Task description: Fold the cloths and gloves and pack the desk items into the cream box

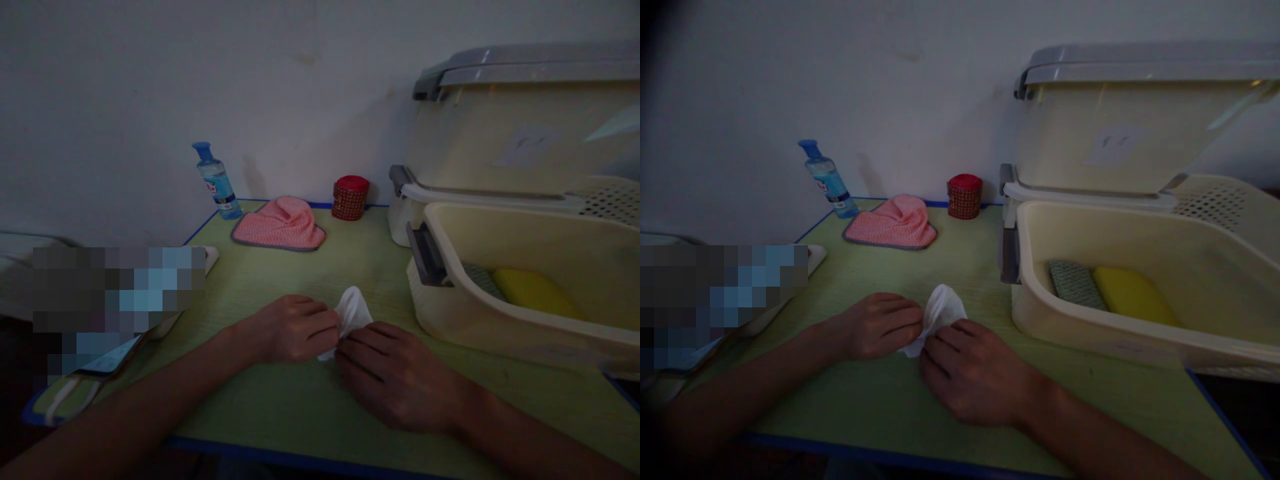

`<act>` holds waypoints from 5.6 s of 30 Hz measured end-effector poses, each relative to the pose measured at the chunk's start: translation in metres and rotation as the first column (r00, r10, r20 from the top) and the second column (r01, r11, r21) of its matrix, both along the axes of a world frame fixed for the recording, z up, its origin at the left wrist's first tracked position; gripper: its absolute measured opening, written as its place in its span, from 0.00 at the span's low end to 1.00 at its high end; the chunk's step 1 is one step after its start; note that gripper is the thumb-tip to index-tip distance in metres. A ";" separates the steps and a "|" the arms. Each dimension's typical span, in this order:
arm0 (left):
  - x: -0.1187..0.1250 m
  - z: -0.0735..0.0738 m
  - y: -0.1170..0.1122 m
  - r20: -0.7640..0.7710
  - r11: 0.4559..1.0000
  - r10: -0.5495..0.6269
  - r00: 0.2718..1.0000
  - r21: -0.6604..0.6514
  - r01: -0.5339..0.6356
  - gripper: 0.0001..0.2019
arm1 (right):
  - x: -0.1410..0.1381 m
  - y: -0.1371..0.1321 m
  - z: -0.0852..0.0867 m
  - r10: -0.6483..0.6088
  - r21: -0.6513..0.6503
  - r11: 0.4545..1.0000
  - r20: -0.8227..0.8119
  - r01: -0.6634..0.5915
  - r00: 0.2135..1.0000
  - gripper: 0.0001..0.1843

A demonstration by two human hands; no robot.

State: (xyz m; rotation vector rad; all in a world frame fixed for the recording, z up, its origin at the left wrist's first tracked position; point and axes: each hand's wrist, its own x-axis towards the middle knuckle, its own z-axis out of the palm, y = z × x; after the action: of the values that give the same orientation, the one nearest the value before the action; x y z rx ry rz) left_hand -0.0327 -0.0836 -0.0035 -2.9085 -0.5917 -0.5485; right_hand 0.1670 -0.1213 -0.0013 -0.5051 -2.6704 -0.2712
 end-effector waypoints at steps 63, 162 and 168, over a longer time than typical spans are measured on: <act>-0.004 0.017 0.003 0.238 0.754 -0.116 0.964 -0.611 0.242 0.09 | 0.009 0.021 0.008 -0.488 -0.734 0.624 -0.098 0.268 0.867 0.20; 0.027 -0.004 -0.016 0.411 -0.669 -0.157 0.898 -0.713 0.210 0.27 | -0.024 0.001 -0.001 -0.589 -0.874 -0.180 -0.272 -0.451 0.761 0.32; 0.026 0.005 -0.014 0.362 -0.646 -0.222 0.905 -0.750 0.142 0.27 | -0.028 -0.003 -0.003 -0.697 -0.818 -0.187 -0.279 -0.543 0.661 0.31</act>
State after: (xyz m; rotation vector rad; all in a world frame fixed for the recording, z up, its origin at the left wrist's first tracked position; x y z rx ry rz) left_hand -0.0069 -0.0978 0.0012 -5.0792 -0.3248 1.0560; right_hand 0.1394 -0.1247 -0.0042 -0.9343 -1.1699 1.9335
